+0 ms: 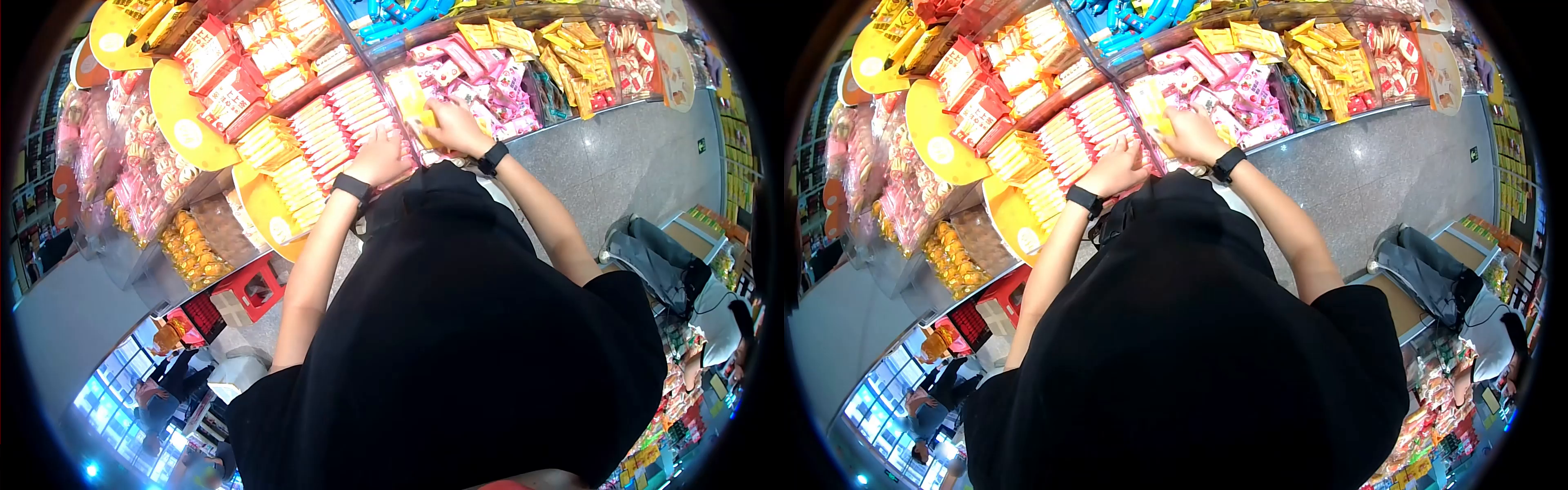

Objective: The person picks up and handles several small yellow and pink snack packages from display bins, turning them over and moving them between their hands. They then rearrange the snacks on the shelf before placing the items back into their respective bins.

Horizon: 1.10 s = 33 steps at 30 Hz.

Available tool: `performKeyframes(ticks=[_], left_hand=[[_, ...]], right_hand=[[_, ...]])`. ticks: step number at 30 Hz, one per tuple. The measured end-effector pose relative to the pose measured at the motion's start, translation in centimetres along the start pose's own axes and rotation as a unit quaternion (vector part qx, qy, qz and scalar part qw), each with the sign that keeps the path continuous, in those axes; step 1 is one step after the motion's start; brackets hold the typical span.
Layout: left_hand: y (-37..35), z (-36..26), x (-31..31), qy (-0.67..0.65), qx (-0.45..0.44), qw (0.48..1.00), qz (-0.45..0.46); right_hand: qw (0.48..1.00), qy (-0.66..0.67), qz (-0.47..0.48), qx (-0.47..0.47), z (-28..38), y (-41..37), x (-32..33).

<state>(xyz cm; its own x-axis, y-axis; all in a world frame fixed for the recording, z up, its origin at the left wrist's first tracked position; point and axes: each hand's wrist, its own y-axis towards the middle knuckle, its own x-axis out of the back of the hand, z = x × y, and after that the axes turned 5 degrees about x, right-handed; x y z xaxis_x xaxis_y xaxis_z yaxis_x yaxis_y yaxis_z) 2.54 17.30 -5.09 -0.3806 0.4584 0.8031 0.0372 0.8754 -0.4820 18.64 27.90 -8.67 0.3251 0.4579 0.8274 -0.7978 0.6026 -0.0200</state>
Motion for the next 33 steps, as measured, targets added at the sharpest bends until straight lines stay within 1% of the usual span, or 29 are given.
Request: performKeyframes(ticks=[2, 3, 4, 5, 6, 7, 9, 10, 11, 12, 13, 15, 17, 18, 19, 21, 22, 23, 24, 25, 27, 29, 31, 32, 33], left_hand=[[0.5, -0.1, 1.6, -0.167, -0.03, 0.984, 0.046], [0.2, -0.8, 2.4, -0.167, -0.031, 0.984, 0.047], [-0.3, -1.8, 3.0, -0.223, -0.076, 0.971, -0.039], [-0.4, -2.6, 3.2, -0.277, -0.12, 0.945, -0.124], [0.1, -3.0, 2.5, -0.282, -0.125, 0.933, -0.184], [0.4, -3.4, 2.5, -0.282, -0.126, 0.933, -0.183], [0.8, -4.0, 3.0, -0.417, -0.077, 0.888, -0.18], [1.1, -3.6, 3.1, -0.394, -0.073, 0.898, -0.183], [1.4, -3.1, 2.8, -0.394, -0.073, 0.898, -0.185], [1.7, -2.6, 2.2, -0.398, -0.049, 0.902, -0.157], [1.9, -2.1, 1.6, -0.402, -0.024, 0.906, -0.128], [2.1, -2.2, 1.2, -0.384, -0.021, 0.912, -0.145], [2.2, -2.6, 1.3, -0.416, -0.005, 0.902, -0.118], [2.9, -2.5, 0.6, -0.449, -0.034, 0.88, -0.151], [2.9, -2.1, 0.2, -0.448, -0.031, 0.88, -0.153], [1.2, -3.2, 2.7, -0.369, 0.026, 0.926, -0.078], [1.9, -2.4, 1.5, -0.313, 0.042, 0.946, -0.072], [1.7, -2.2, 1.4, -0.313, 0.046, 0.946, -0.075], [1.5, -2.1, 1.4, -0.31, 0.027, 0.947, -0.077], [1.3, -2.0, 1.4, -0.307, 0.007, 0.949, -0.078], [1.4, -1.6, 1.4, -0.307, 0.003, 0.948, -0.084], [1.3, -1.3, 1.5, -0.281, 0.049, 0.957, -0.046], [1.0, -1.3, 1.8, -0.269, 0.053, 0.961, -0.045], [0.9, -1.2, 1.9, -0.255, 0.058, 0.964, -0.044], [0.9, -1.0, 1.7, -0.256, 0.058, 0.964, -0.045]], right_hand=[[0.987, 0.138, -0.057, -0.063, 0.4, 0.5, 1.3], [0.987, 0.138, -0.057, -0.064, 0.6, 0.7, 2.0], [0.974, 0.207, -0.063, -0.06, 0.9, 0.9, 2.6], [0.957, 0.275, -0.069, -0.056, 1.2, 1.1, 2.9], [0.932, 0.348, -0.105, -0.011, 1.6, 1.3, 2.6], [0.932, 0.348, -0.106, -0.011, 1.7, 1.3, 3.0], [0.879, 0.471, 0.025, -0.067, 2.4, 1.3, 4.7], [0.912, 0.407, -0.042, 0.002, 1.3, 1.5, 4.3], [0.929, 0.356, -0.098, -0.008, 1.3, 1.5, 5.2], [0.977, 0.156, -0.146, -0.015, 0.3, 1.7, 5.7], [0.981, -0.05, -0.187, -0.02, -0.8, 2.0, 6.1], [0.958, -0.206, -0.171, -0.103, -1.5, 1.7, 6.5], [0.947, -0.263, -0.14, -0.117, -3.3, 2.0, 5.2], [0.944, -0.272, -0.147, -0.118, -3.6, 2.4, 4.9], [0.94, -0.281, -0.154, -0.118, -3.9, 2.9, 4.6], [0.929, -0.294, -0.196, -0.112, -4.8, 4.1, 4.4], [0.932, -0.279, -0.204, -0.11, -5.2, 4.2, 4.4], [0.935, -0.263, -0.212, -0.109, -5.1, 4.4, 4.9], [0.941, -0.242, -0.199, -0.125, -5.1, 4.6, 5.2], [0.942, -0.239, -0.208, -0.114, -5.5, 4.6, 5.3], [0.937, -0.244, -0.229, -0.101, -6.5, 4.8, 5.8], [0.939, -0.24, -0.229, -0.092, -7.4, 4.6, 6.4], [0.95, -0.192, -0.22, -0.108, -7.9, 4.7, 7.2], [0.951, -0.192, -0.22, -0.106, -7.6, 4.7, 7.4], [0.953, -0.135, -0.257, -0.083, -7.3, 4.4, 7.6]])
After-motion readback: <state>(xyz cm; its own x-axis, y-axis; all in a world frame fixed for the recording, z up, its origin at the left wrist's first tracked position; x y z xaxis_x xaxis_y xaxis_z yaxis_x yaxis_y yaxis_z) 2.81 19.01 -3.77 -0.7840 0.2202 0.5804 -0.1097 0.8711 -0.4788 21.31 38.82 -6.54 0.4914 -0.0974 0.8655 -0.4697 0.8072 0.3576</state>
